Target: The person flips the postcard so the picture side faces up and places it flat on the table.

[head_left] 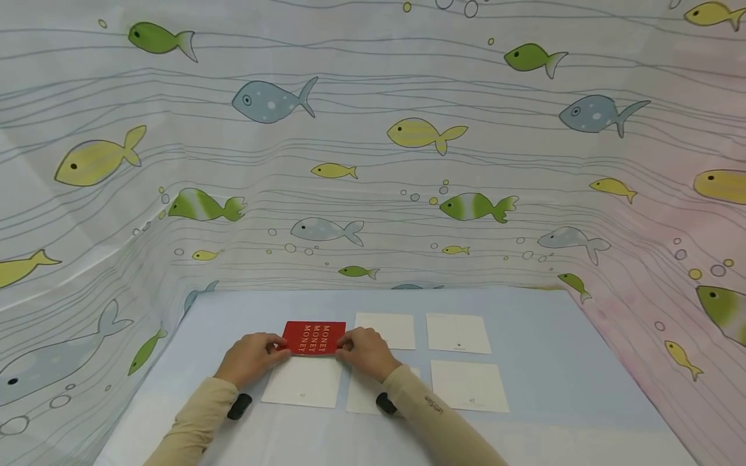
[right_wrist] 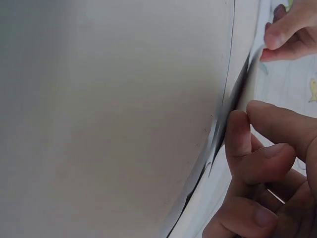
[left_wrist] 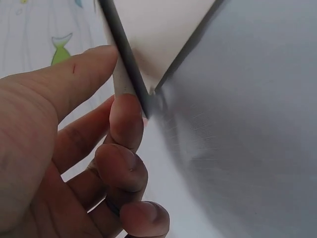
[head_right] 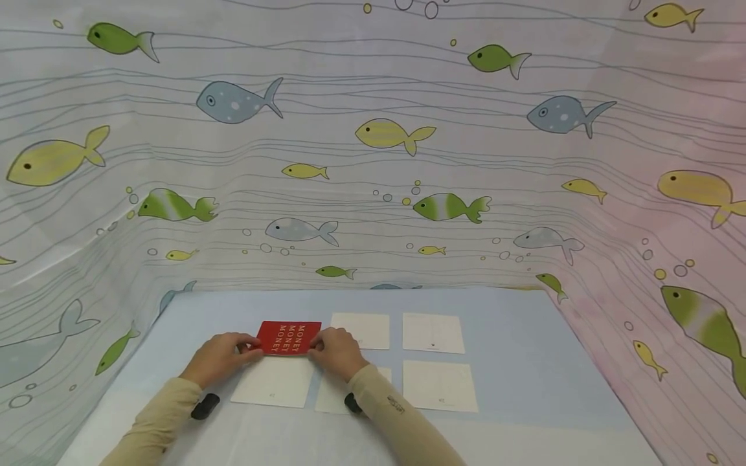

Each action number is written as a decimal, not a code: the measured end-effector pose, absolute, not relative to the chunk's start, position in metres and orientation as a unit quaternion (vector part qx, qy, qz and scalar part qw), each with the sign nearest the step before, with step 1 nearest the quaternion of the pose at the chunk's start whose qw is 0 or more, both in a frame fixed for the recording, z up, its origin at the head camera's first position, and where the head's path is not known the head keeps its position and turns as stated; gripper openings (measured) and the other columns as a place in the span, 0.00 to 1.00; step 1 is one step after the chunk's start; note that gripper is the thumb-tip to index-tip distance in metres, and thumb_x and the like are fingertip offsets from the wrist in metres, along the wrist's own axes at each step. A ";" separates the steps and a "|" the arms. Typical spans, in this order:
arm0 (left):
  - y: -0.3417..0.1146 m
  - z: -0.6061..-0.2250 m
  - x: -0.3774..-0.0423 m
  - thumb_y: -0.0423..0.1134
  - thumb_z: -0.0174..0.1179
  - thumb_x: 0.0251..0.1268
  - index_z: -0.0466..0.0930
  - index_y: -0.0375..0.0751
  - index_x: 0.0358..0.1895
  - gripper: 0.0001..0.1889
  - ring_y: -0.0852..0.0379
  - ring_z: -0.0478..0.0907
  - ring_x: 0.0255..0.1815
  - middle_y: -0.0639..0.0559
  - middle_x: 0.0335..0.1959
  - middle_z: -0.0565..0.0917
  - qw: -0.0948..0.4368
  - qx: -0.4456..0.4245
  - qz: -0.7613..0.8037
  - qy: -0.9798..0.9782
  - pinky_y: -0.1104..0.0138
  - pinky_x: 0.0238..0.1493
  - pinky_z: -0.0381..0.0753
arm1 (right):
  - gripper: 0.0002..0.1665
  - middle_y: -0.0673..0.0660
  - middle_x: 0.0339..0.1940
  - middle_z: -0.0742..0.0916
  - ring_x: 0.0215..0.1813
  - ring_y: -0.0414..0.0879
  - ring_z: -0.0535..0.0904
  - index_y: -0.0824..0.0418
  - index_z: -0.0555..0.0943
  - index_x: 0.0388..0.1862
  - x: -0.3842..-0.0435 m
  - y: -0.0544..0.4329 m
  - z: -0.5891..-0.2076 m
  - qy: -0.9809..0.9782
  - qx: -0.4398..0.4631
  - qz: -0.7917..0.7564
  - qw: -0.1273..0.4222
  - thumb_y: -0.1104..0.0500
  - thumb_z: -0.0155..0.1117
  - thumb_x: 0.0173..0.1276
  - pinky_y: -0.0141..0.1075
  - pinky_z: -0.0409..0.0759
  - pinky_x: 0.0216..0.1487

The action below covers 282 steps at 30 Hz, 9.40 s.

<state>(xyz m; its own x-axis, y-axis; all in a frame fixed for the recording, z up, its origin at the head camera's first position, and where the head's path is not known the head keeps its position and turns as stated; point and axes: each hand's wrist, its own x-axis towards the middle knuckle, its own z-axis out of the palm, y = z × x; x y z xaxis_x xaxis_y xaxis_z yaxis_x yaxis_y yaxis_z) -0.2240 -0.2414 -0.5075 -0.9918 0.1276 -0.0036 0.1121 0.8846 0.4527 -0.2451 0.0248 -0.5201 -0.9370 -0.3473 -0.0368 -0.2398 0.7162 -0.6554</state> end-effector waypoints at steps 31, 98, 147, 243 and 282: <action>-0.233 -0.511 -0.251 0.46 0.69 0.65 0.87 0.43 0.45 0.12 0.56 0.74 0.28 0.55 0.27 0.81 -0.022 0.059 0.216 0.974 0.62 0.29 0.75 | 0.12 0.44 0.30 0.82 0.32 0.40 0.76 0.53 0.86 0.49 -0.254 0.022 -0.511 0.931 -0.128 -0.333 0.074 0.52 0.71 0.69 0.34 0.77 0.33; -0.113 -0.523 -0.299 0.57 0.77 0.51 0.78 0.49 0.61 0.34 0.48 0.69 0.47 0.46 0.47 0.74 -0.062 0.227 0.161 0.959 0.53 0.49 0.73 | 0.37 0.53 0.41 0.82 0.40 0.46 0.74 0.66 0.74 0.69 -0.281 0.175 -0.520 0.927 -0.086 -0.358 0.065 0.57 0.75 0.63 0.42 0.74 0.45; -0.106 -0.505 -0.281 0.47 0.62 0.72 0.86 0.45 0.43 0.11 0.58 0.76 0.22 0.59 0.22 0.83 -0.003 0.090 0.432 0.897 0.64 0.32 0.74 | 0.27 0.51 0.34 0.85 0.34 0.46 0.80 0.60 0.79 0.60 -0.258 0.177 -0.510 0.891 -0.055 -0.448 0.048 0.41 0.60 0.76 0.40 0.78 0.37; -0.098 -0.508 -0.254 0.42 0.73 0.60 0.90 0.44 0.44 0.11 0.62 0.74 0.30 0.59 0.28 0.82 0.028 0.181 0.238 0.954 0.65 0.32 0.75 | 0.15 0.52 0.41 0.87 0.40 0.44 0.80 0.56 0.87 0.53 -0.237 0.164 -0.510 0.953 -0.109 -0.275 0.067 0.54 0.70 0.69 0.44 0.80 0.42; -0.077 -0.516 -0.258 0.49 0.69 0.64 0.87 0.44 0.48 0.15 0.63 0.73 0.25 0.60 0.25 0.80 -0.017 0.173 0.248 0.953 0.67 0.26 0.73 | 0.26 0.51 0.38 0.83 0.34 0.44 0.77 0.60 0.78 0.65 -0.243 0.250 -0.508 0.939 -0.058 -0.336 0.036 0.56 0.69 0.70 0.38 0.76 0.34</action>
<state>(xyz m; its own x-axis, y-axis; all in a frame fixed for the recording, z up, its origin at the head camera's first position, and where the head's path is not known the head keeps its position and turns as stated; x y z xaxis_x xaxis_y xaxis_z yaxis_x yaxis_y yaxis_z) -0.2579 -0.0770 -0.5162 -0.9396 0.3212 0.1179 0.3380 0.8173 0.4667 -0.2430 0.2500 -0.5083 -0.9907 -0.1331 -0.0281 -0.0851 0.7677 -0.6352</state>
